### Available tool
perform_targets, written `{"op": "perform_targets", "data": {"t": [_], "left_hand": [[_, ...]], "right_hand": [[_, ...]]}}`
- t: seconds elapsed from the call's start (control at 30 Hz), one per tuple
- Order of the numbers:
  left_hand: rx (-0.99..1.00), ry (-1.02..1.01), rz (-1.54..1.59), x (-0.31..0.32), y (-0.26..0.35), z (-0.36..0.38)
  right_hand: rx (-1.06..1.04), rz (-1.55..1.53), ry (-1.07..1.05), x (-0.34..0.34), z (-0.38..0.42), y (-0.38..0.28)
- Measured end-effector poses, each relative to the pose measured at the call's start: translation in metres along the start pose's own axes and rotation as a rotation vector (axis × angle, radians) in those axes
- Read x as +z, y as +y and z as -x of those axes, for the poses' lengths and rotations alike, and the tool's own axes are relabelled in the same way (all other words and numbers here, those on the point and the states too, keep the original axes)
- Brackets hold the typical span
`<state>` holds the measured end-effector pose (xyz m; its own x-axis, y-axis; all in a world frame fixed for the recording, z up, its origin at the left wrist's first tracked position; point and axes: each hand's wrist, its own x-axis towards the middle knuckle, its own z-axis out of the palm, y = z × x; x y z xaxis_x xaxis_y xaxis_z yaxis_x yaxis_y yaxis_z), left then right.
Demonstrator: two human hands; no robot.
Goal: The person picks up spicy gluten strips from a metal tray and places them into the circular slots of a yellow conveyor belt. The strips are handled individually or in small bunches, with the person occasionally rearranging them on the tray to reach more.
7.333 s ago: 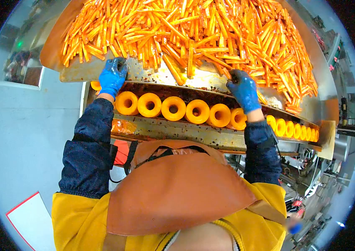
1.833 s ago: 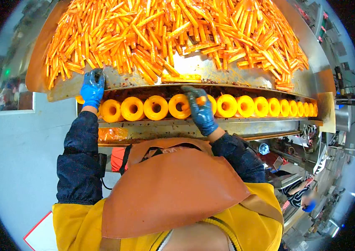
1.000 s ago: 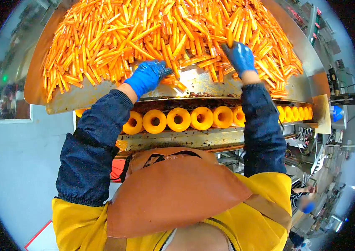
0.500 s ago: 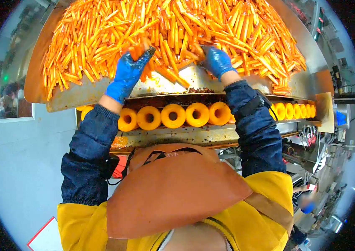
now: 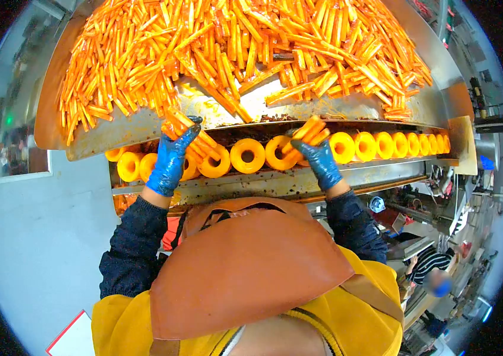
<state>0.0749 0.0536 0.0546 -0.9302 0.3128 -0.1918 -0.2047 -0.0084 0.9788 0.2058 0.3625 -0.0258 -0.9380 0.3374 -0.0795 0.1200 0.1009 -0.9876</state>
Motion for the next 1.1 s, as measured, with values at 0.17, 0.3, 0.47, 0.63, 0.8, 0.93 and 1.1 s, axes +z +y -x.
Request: {"op": "perform_targets", "data": {"t": [0.17,0.3,0.47,0.63,0.8,0.93,1.1], "left_hand": [[-0.025,0.015,0.011,0.0,-0.008,0.008],[-0.081,0.019,0.033,0.008,-0.006,0.017],[-0.052,0.024,0.057,0.015,-0.007,0.024],[-0.077,0.054,0.034,0.011,-0.002,0.031],[-0.127,0.097,-0.001,0.01,-0.014,0.028],[-0.074,0.05,-0.038,0.014,-0.01,0.028],[0.226,-0.275,-0.177,0.026,-0.027,0.025]], "right_hand": [[0.059,0.101,0.277,-0.007,0.013,0.007],[0.09,0.123,0.272,-0.011,0.018,0.007],[0.078,0.267,-0.033,0.02,0.02,-0.019],[-0.181,0.232,0.197,0.025,0.017,-0.035],[-0.081,-0.086,-0.132,0.066,0.005,-0.031],[-0.258,0.601,-0.168,0.072,0.008,-0.036],[-0.433,0.3,-0.291,0.089,0.007,-0.07]]}}
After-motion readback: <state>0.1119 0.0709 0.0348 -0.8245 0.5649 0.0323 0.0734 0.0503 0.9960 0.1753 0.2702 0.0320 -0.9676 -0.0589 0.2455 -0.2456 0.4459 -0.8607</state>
